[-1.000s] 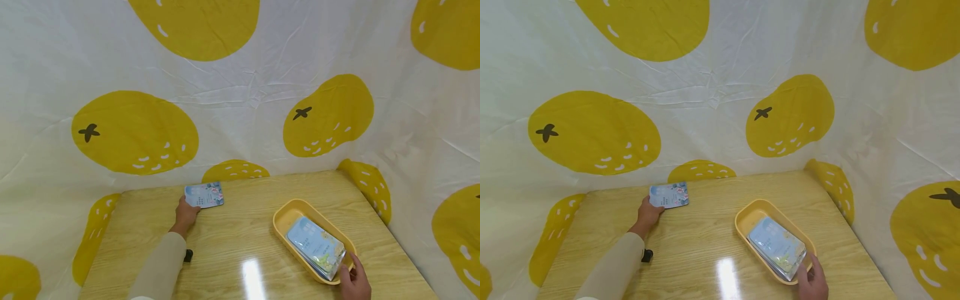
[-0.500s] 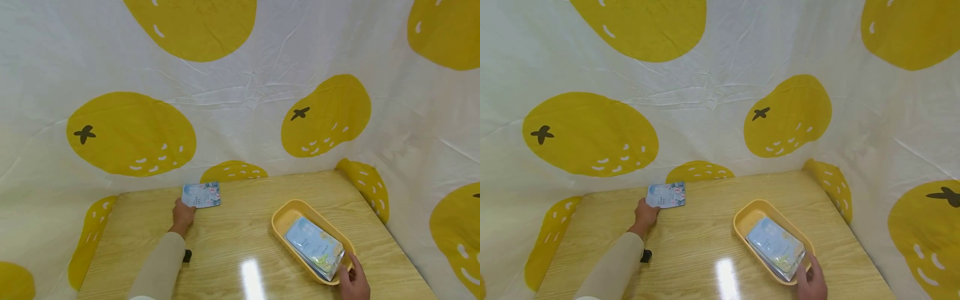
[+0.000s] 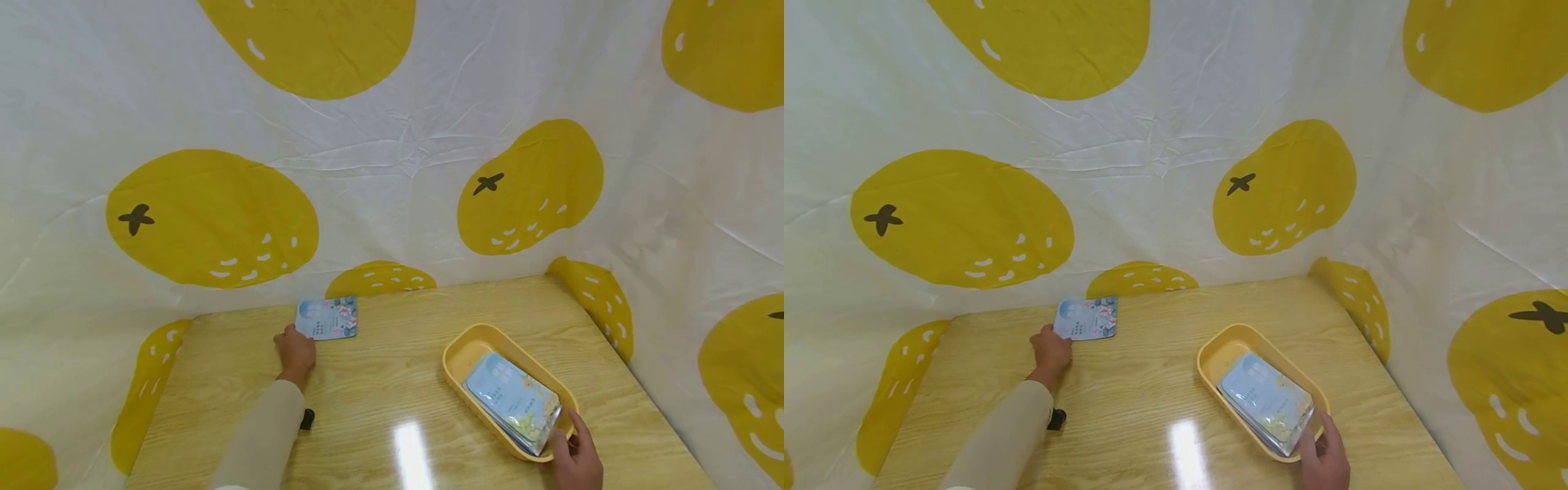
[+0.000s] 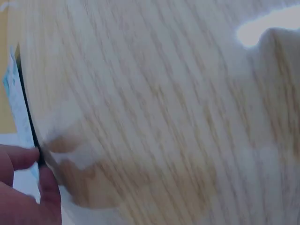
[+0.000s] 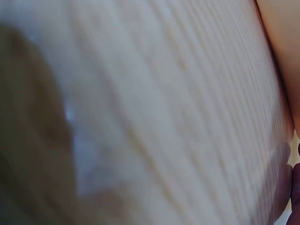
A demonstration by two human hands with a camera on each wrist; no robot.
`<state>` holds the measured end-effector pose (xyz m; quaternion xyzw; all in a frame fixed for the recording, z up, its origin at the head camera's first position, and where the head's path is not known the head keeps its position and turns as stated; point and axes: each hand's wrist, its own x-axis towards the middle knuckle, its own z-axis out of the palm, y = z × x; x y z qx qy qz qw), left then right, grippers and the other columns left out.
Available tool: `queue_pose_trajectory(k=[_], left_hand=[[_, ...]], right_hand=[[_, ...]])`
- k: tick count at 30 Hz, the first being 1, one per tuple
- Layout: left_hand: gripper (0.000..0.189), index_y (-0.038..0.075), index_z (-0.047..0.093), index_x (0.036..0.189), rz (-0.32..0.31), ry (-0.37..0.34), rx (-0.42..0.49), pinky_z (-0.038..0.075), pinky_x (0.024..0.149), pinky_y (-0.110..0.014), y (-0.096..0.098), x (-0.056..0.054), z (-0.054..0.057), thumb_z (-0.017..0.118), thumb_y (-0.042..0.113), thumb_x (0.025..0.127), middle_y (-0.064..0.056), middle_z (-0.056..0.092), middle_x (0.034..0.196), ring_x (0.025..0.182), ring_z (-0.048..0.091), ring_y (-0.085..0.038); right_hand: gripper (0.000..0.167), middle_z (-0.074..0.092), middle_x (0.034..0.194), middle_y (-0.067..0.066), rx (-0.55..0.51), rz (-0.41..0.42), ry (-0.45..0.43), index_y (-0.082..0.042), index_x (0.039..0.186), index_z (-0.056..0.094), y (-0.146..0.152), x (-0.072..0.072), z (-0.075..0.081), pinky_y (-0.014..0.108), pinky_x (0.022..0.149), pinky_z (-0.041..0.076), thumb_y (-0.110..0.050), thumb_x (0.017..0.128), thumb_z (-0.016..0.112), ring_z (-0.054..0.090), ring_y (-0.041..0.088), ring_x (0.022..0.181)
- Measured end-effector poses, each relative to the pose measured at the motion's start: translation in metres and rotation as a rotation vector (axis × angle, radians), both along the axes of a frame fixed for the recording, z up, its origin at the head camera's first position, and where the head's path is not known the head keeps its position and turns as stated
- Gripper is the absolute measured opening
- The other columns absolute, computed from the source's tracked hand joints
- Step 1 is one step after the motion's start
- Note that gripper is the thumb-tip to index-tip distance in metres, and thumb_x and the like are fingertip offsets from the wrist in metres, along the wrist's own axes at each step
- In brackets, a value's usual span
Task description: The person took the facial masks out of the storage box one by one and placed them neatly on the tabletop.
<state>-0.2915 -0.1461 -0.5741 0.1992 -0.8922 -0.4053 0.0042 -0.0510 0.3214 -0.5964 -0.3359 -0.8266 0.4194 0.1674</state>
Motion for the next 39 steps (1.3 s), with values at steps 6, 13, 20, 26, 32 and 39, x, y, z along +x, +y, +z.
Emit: queue_pose_trajectory(k=[6,13,20,26,32,39], left_hand=[[0.060,-0.011,0.035,0.146,-0.054,0.128,-0.018,0.033,0.109,-0.053,0.032,0.004,0.019,0.060,0.003,0.093,-0.034,0.024,0.146,0.133,0.032,-0.047],[0.064,-0.005,0.047,0.143,-0.337,0.237,-0.009,0.036,0.107,-0.054,0.078,0.006,0.033,0.075,0.017,0.089,-0.027,0.044,0.143,0.132,0.042,-0.044],[0.064,-0.001,0.049,0.144,-0.462,0.231,0.054,0.046,0.098,-0.053,0.098,0.013,0.039,0.075,0.025,0.092,-0.021,0.050,0.142,0.123,0.053,-0.039],[0.067,0.001,0.049,0.144,-0.547,0.241,0.115,0.049,0.094,-0.053,0.114,0.021,0.047,0.077,0.026,0.089,-0.019,0.050,0.141,0.120,0.054,-0.040],[0.069,0.003,0.047,0.147,-0.640,0.236,0.189,0.048,0.096,-0.053,0.137,0.030,0.052,0.077,0.026,0.089,-0.019,0.048,0.144,0.124,0.052,-0.041],[0.070,0.006,0.044,0.149,-0.761,0.174,0.281,0.047,0.100,-0.047,0.165,0.047,0.055,0.076,0.027,0.090,-0.015,0.045,0.148,0.128,0.050,-0.033]], right_hand=[[0.052,0.061,0.118,0.033,0.003,-0.016,-0.043,-0.005,0.149,0.046,0.001,0.001,0.003,0.008,0.058,0.035,-0.027,0.102,0.050,0.061,0.022,0.087],[0.051,0.062,0.119,0.033,0.018,-0.009,-0.017,-0.007,0.148,0.048,0.001,0.000,0.002,0.006,0.062,0.034,-0.025,0.101,0.052,0.059,0.019,0.090],[0.051,0.061,0.121,0.031,0.012,0.018,0.003,-0.006,0.148,0.048,0.001,0.001,0.002,0.006,0.066,0.034,-0.023,0.100,0.053,0.057,0.013,0.090],[0.050,0.062,0.119,0.033,0.035,0.049,0.019,-0.004,0.146,0.048,0.005,0.001,0.002,0.003,0.065,0.033,-0.021,0.100,0.053,0.048,-0.007,0.083],[0.051,0.059,0.125,0.032,0.031,0.065,0.009,-0.003,0.148,0.046,0.005,0.000,0.002,0.003,0.064,0.032,-0.023,0.101,0.051,0.060,0.024,0.096],[0.050,0.059,0.124,0.032,0.036,0.073,0.021,-0.003,0.147,0.046,0.006,0.002,-0.002,0.004,0.063,0.034,-0.022,0.101,0.051,0.058,0.015,0.090]])
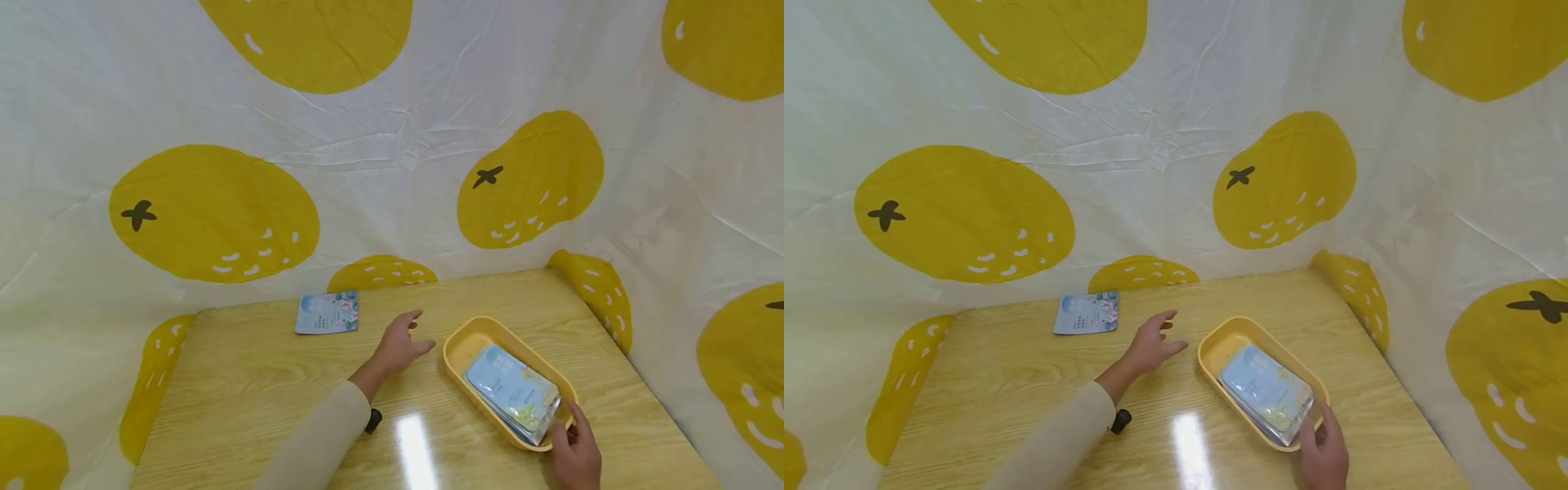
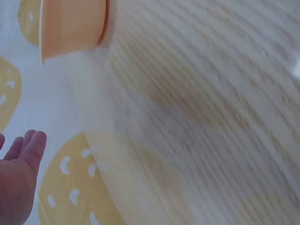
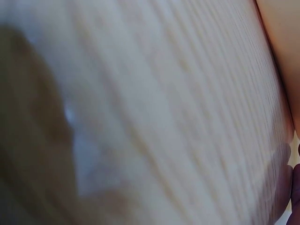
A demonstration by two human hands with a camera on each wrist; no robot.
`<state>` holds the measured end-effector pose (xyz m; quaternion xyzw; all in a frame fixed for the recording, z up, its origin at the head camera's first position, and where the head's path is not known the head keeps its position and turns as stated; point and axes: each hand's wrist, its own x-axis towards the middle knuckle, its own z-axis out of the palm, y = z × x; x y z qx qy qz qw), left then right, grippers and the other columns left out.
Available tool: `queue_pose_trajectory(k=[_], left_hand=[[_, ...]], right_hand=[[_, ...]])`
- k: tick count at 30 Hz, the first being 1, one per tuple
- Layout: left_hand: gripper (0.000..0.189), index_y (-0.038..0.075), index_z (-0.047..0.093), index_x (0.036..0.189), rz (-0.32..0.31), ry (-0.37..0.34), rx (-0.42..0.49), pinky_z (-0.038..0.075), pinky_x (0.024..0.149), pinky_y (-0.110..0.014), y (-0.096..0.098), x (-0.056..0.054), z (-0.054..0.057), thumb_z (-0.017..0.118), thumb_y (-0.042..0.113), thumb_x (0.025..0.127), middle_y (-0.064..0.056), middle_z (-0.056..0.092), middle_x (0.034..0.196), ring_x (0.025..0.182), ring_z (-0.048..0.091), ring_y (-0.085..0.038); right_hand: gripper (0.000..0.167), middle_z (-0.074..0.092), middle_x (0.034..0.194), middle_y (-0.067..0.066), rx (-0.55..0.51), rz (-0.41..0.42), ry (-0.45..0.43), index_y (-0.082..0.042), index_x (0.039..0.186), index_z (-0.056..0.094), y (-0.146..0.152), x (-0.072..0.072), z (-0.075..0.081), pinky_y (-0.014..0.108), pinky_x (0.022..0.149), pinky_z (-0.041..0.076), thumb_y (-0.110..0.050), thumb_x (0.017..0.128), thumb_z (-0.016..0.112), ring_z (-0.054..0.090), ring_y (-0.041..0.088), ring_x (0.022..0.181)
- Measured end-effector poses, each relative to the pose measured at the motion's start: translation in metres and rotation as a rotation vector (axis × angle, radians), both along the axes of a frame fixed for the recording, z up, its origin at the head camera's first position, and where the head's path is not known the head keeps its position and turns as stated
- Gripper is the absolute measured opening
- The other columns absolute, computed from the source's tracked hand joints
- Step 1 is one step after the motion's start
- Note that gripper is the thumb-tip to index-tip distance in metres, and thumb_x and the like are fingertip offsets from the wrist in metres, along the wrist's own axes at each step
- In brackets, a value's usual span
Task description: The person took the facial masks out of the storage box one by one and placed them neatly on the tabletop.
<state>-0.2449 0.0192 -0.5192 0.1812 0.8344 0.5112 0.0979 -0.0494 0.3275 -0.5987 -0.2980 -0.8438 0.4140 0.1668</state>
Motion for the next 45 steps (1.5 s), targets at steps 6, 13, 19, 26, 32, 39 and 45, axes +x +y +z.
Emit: queue_pose_trajectory(k=[6,13,19,26,32,39,45], left_hand=[[0.068,0.008,0.045,0.149,-0.116,0.019,0.028,0.047,0.100,-0.039,0.021,0.010,0.006,0.077,0.024,0.091,-0.010,0.048,0.144,0.126,0.051,-0.031],[0.069,0.011,0.045,0.150,-0.187,0.080,-0.059,0.051,0.092,-0.029,0.046,0.020,0.010,0.076,0.029,0.091,-0.008,0.049,0.144,0.118,0.059,-0.025],[0.073,0.008,0.043,0.150,-0.245,0.067,-0.113,0.052,0.086,-0.026,0.065,0.026,0.007,0.078,0.031,0.089,-0.010,0.048,0.145,0.119,0.059,-0.025],[0.073,0.011,0.043,0.150,-0.291,0.052,-0.168,0.051,0.086,-0.022,0.077,0.031,0.003,0.077,0.033,0.089,-0.007,0.048,0.145,0.118,0.059,-0.018],[0.077,0.011,0.041,0.151,-0.312,0.090,-0.239,0.050,0.085,-0.020,0.085,0.033,-0.007,0.079,0.034,0.088,-0.005,0.046,0.146,0.112,0.061,-0.013],[0.082,0.016,0.041,0.151,-0.287,0.132,-0.418,0.047,0.091,-0.024,0.099,0.036,-0.011,0.080,0.044,0.084,-0.001,0.053,0.136,0.112,0.055,-0.011],[0.088,0.018,0.041,0.150,-0.258,0.078,-0.559,0.046,0.096,-0.027,0.110,0.035,-0.010,0.081,0.052,0.079,-0.001,0.059,0.132,0.119,0.056,-0.015]], right_hand=[[0.051,0.059,0.124,0.032,-0.014,-0.005,0.000,-0.004,0.147,0.047,0.000,0.000,0.000,0.003,0.064,0.034,-0.024,0.101,0.051,0.051,-0.005,0.085],[0.051,0.061,0.122,0.033,-0.017,-0.022,-0.031,-0.004,0.148,0.046,-0.002,0.001,0.001,0.003,0.063,0.032,-0.025,0.101,0.051,0.056,0.000,0.084],[0.051,0.060,0.122,0.033,-0.010,-0.045,-0.051,-0.004,0.148,0.046,-0.006,0.001,0.001,0.002,0.061,0.030,-0.024,0.101,0.051,0.062,0.031,0.096],[0.050,0.062,0.118,0.033,-0.011,-0.052,-0.039,-0.006,0.147,0.048,-0.005,0.000,-0.002,0.004,0.061,0.033,-0.025,0.101,0.052,0.058,0.011,0.085],[0.049,0.063,0.115,0.033,-0.003,-0.065,-0.031,-0.005,0.146,0.049,-0.005,-0.001,-0.001,0.004,0.060,0.033,-0.023,0.100,0.052,0.057,0.009,0.084],[0.049,0.062,0.120,0.031,0.005,-0.070,-0.031,-0.005,0.146,0.049,-0.006,-0.001,0.002,0.004,0.063,0.032,-0.023,0.100,0.053,0.061,0.019,0.090],[0.050,0.061,0.121,0.029,-0.001,-0.053,-0.019,-0.006,0.147,0.048,-0.004,-0.001,-0.001,0.004,0.065,0.032,-0.023,0.100,0.053,0.057,0.008,0.087]])
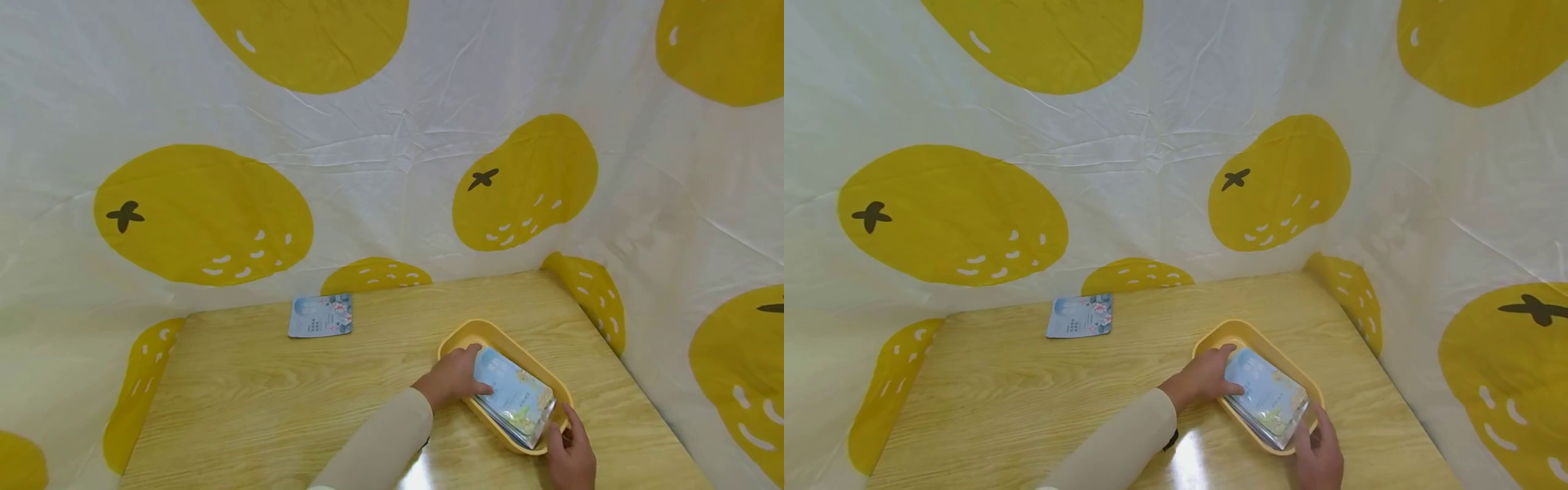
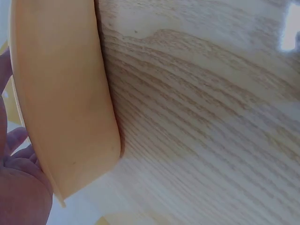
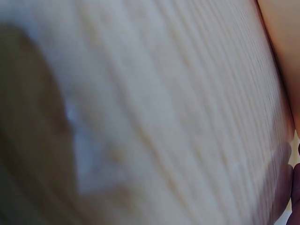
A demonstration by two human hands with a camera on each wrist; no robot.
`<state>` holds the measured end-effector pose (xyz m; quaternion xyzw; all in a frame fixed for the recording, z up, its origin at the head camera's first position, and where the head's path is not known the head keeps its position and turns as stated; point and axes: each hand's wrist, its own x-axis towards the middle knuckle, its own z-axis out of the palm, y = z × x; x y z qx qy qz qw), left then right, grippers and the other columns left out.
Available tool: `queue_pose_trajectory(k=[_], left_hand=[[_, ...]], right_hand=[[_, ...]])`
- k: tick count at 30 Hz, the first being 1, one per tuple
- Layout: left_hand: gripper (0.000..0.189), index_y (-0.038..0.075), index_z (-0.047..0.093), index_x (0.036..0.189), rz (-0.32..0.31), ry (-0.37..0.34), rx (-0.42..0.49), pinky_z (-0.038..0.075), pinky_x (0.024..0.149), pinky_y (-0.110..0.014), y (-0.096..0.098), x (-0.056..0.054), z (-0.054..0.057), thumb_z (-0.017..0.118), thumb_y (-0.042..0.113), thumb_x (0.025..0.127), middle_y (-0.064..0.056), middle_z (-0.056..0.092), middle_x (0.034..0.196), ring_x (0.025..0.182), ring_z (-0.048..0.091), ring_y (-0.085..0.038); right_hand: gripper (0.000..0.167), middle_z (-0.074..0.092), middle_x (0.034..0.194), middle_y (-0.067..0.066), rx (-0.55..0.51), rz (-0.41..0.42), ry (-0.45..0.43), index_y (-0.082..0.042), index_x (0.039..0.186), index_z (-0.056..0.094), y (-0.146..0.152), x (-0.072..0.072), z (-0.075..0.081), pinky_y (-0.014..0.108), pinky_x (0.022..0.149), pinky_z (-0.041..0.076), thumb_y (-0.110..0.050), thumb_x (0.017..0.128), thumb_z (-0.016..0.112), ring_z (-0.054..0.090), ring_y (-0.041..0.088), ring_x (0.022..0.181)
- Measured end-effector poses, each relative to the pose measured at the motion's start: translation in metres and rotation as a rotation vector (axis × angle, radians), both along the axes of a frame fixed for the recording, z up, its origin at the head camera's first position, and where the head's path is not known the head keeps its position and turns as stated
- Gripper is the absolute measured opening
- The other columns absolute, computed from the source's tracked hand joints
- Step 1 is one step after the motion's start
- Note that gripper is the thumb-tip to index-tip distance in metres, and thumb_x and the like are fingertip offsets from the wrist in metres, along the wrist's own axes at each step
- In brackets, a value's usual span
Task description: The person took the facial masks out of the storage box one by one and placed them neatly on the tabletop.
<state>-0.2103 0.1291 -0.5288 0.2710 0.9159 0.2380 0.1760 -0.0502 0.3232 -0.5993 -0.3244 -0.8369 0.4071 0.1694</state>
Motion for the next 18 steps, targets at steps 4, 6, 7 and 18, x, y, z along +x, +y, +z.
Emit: queue_pose_trajectory(k=[4,6,7,18], left_hand=[[0.089,0.018,0.042,0.148,0.008,-0.013,-0.058,0.047,0.094,-0.027,0.0029,-0.0012,0.0014,0.082,0.054,0.077,-0.002,0.060,0.130,0.117,0.058,-0.015],[0.090,0.018,0.043,0.148,0.004,-0.014,-0.080,0.047,0.094,-0.027,0.0037,-0.0012,0.0024,0.082,0.055,0.077,-0.002,0.060,0.130,0.116,0.058,-0.014],[0.090,0.017,0.043,0.148,0.000,-0.016,-0.090,0.048,0.093,-0.027,0.0041,-0.0011,0.0031,0.082,0.055,0.077,-0.002,0.061,0.129,0.115,0.059,-0.014],[0.085,0.013,0.046,0.136,0.002,0.004,-0.170,0.051,0.083,-0.028,0.0089,0.0003,0.0070,0.085,0.054,0.073,-0.005,0.066,0.108,0.099,0.065,-0.019]], right_hand=[[0.051,0.062,0.119,0.030,-0.003,0.009,0.009,-0.007,0.147,0.048,0.0021,0.0008,-0.0014,0.003,0.065,0.033,-0.024,0.100,0.053,0.048,-0.006,0.083],[0.051,0.062,0.120,0.031,-0.009,0.017,0.008,-0.007,0.148,0.047,0.0027,0.0009,-0.0019,0.003,0.065,0.033,-0.025,0.100,0.053,0.049,-0.003,0.085],[0.052,0.061,0.121,0.031,-0.010,0.019,0.004,-0.006,0.148,0.047,0.0028,0.0010,-0.0017,0.003,0.064,0.033,-0.026,0.101,0.053,0.051,-0.001,0.086],[0.053,0.058,0.125,0.034,-0.014,0.043,-0.004,-0.004,0.150,0.043,0.0023,0.0006,-0.0009,0.006,0.063,0.036,-0.025,0.102,0.050,0.059,0.040,0.105]])
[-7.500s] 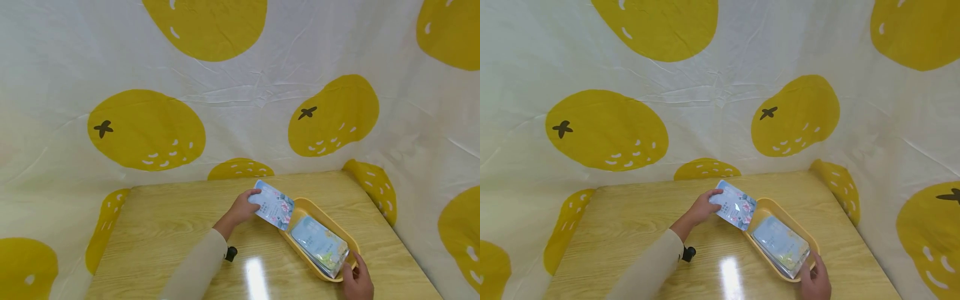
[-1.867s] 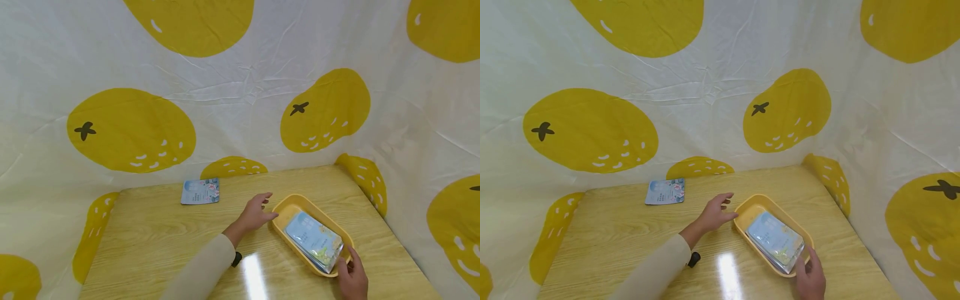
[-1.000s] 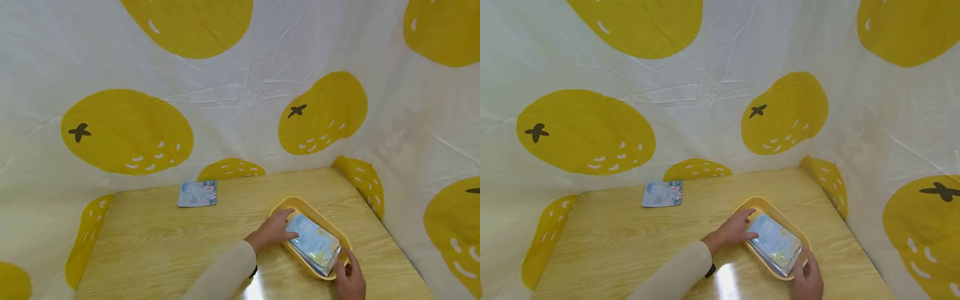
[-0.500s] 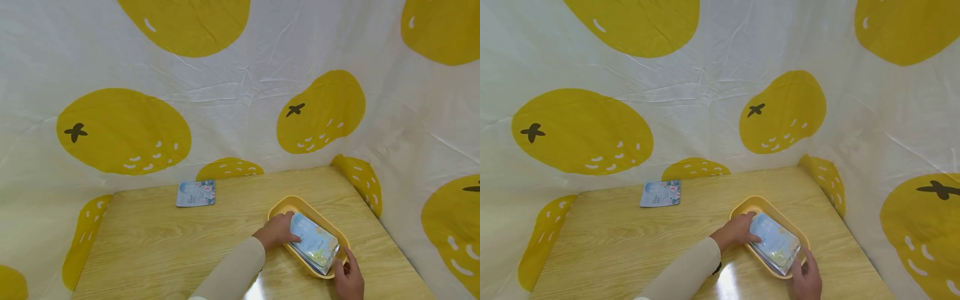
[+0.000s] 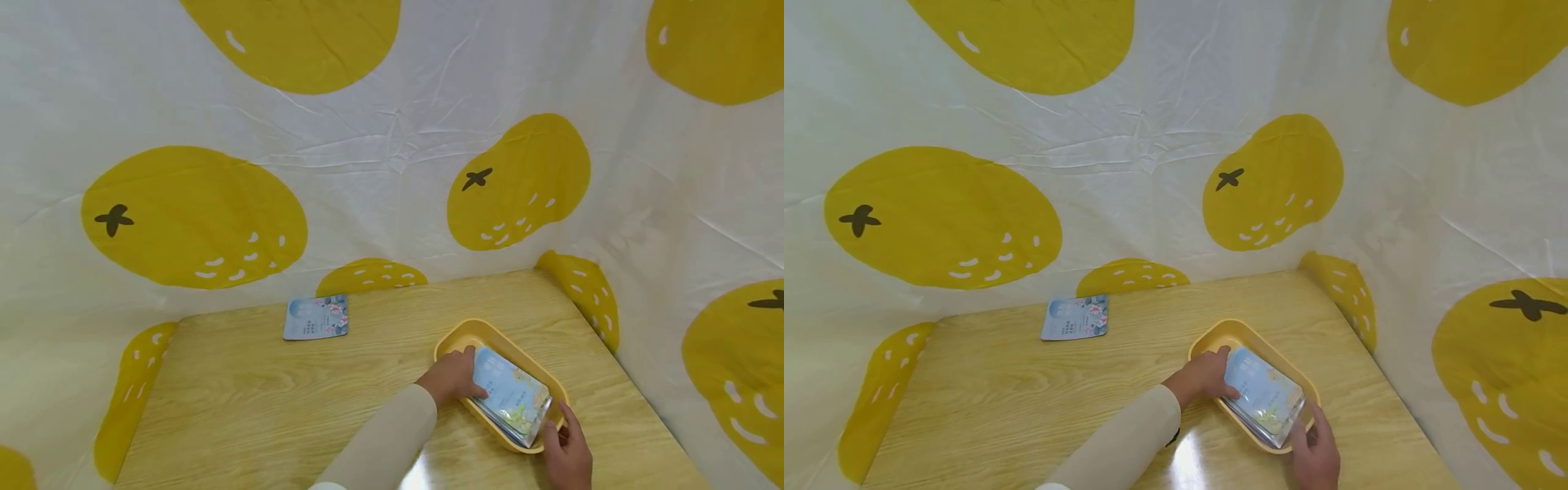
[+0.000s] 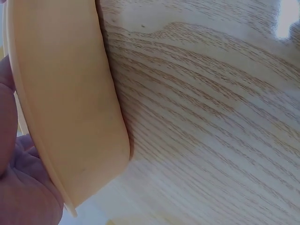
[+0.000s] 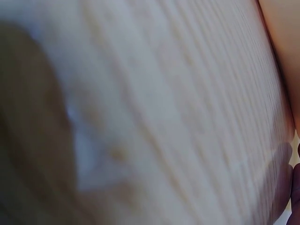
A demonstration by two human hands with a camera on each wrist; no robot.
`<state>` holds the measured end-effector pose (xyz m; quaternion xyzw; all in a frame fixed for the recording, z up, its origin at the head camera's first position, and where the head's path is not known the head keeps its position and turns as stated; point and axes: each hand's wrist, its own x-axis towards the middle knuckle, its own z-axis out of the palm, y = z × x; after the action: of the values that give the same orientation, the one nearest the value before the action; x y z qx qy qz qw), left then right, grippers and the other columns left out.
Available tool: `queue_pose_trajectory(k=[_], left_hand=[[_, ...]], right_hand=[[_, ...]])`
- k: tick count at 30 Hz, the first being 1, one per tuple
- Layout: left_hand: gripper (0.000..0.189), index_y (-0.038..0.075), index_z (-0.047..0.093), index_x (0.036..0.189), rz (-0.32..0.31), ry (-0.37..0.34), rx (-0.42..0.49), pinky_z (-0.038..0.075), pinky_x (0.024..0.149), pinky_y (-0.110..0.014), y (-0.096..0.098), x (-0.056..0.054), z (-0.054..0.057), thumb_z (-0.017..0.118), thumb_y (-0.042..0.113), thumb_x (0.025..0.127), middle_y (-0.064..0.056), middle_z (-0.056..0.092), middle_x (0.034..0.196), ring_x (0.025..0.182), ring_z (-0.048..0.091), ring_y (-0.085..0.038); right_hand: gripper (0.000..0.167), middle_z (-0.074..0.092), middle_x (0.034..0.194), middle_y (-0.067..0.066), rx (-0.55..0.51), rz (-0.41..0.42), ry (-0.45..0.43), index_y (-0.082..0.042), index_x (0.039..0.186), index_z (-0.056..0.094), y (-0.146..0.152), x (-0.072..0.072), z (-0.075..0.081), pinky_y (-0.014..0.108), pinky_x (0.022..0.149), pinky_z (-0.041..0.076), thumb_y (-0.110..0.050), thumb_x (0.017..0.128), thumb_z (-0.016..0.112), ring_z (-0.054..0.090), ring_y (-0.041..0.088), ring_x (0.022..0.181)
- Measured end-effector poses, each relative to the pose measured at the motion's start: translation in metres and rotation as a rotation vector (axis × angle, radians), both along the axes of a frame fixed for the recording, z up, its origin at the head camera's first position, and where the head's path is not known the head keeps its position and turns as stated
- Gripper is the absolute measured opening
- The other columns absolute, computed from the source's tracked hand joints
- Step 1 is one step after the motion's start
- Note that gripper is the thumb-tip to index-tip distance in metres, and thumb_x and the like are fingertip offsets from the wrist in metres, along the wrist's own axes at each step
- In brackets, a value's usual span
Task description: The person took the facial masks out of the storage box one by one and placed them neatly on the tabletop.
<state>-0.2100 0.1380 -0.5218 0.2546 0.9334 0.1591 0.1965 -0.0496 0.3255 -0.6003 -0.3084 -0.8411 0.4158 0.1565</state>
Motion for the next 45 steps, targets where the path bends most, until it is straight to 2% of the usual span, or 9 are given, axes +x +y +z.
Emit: queue_pose_trajectory(k=[3,7,12,17,22,27,31,37,45], left_hand=[[0.079,0.012,0.048,0.128,0.000,0.023,-0.001,0.051,0.078,-0.028,0.001,0.000,-0.001,0.086,0.054,0.073,-0.005,0.066,0.099,0.090,0.065,-0.019],[0.076,0.010,0.049,0.122,0.004,0.043,-0.005,0.051,0.074,-0.028,0.001,0.001,-0.002,0.087,0.053,0.072,-0.006,0.064,0.093,0.083,0.065,-0.018],[0.072,0.009,0.050,0.116,-0.008,0.076,-0.026,0.052,0.073,-0.028,0.002,0.002,-0.002,0.087,0.052,0.072,-0.006,0.064,0.090,0.082,0.065,-0.019],[0.070,0.009,0.051,0.114,0.004,0.066,-0.020,0.052,0.074,-0.028,0.003,0.001,-0.002,0.087,0.051,0.072,-0.006,0.064,0.091,0.084,0.065,-0.019],[0.070,0.008,0.052,0.117,0.045,0.022,0.005,0.051,0.078,-0.027,0.006,-0.002,-0.004,0.088,0.048,0.073,-0.006,0.064,0.097,0.090,0.064,-0.019],[0.064,0.009,0.053,0.118,0.073,-0.027,0.001,0.050,0.080,-0.026,0.009,-0.004,-0.003,0.087,0.042,0.076,-0.005,0.062,0.100,0.090,0.060,-0.016],[0.064,0.009,0.051,0.126,0.115,-0.085,0.028,0.049,0.083,-0.025,0.011,-0.006,-0.002,0.087,0.033,0.079,-0.006,0.062,0.108,0.093,0.058,-0.014],[0.066,0.009,0.047,0.141,0.121,-0.108,0.045,0.048,0.091,-0.024,0.011,-0.010,-0.003,0.082,0.014,0.085,-0.006,0.061,0.121,0.103,0.057,-0.012],[0.045,0.012,0.053,0.137,0.127,-0.117,0.071,0.047,0.086,-0.024,0.011,-0.009,-0.003,0.066,0.005,0.094,-0.004,0.063,0.117,0.096,0.056,-0.010]], right_hand=[[0.053,0.059,0.124,0.034,0.003,0.003,0.002,-0.004,0.150,0.043,0.000,0.000,0.001,0.012,0.064,0.042,-0.025,0.102,0.050,0.060,0.037,0.103],[0.052,0.061,0.121,0.032,0.011,-0.001,-0.011,-0.005,0.149,0.045,0.000,0.000,0.002,0.013,0.064,0.042,-0.025,0.102,0.051,0.059,0.015,0.092],[0.052,0.062,0.120,0.033,0.000,0.010,0.006,-0.004,0.149,0.045,-0.001,0.001,0.004,0.009,0.063,0.041,-0.022,0.101,0.052,0.049,-0.007,0.083],[0.052,0.062,0.117,0.034,-0.003,0.021,0.020,-0.003,0.149,0.044,0.000,0.001,0.003,0.011,0.062,0.043,-0.022,0.101,0.053,0.043,-0.017,0.078],[0.052,0.063,0.115,0.032,0.014,0.016,0.001,-0.003,0.149,0.045,0.001,0.000,0.003,0.018,0.063,0.046,-0.023,0.101,0.053,0.054,-0.002,0.083],[0.051,0.063,0.118,0.033,0.017,0.001,-0.013,-0.003,0.148,0.045,0.000,-0.001,0.003,0.014,0.064,0.043,-0.024,0.102,0.052,0.063,0.027,0.096],[0.052,0.062,0.117,0.034,0.016,-0.008,-0.009,-0.002,0.148,0.045,-0.001,-0.001,0.002,0.012,0.063,0.042,-0.024,0.102,0.051,0.062,0.036,0.101],[0.051,0.063,0.116,0.033,0.018,-0.012,-0.009,-0.002,0.147,0.045,-0.001,0.000,0.001,0.008,0.062,0.038,-0.024,0.102,0.051,0.063,0.027,0.094],[0.050,0.066,0.111,0.031,0.015,-0.004,0.023,-0.004,0.147,0.047,0.001,0.001,-0.001,0.007,0.063,0.037,-0.022,0.100,0.054,0.052,-0.007,0.079]])
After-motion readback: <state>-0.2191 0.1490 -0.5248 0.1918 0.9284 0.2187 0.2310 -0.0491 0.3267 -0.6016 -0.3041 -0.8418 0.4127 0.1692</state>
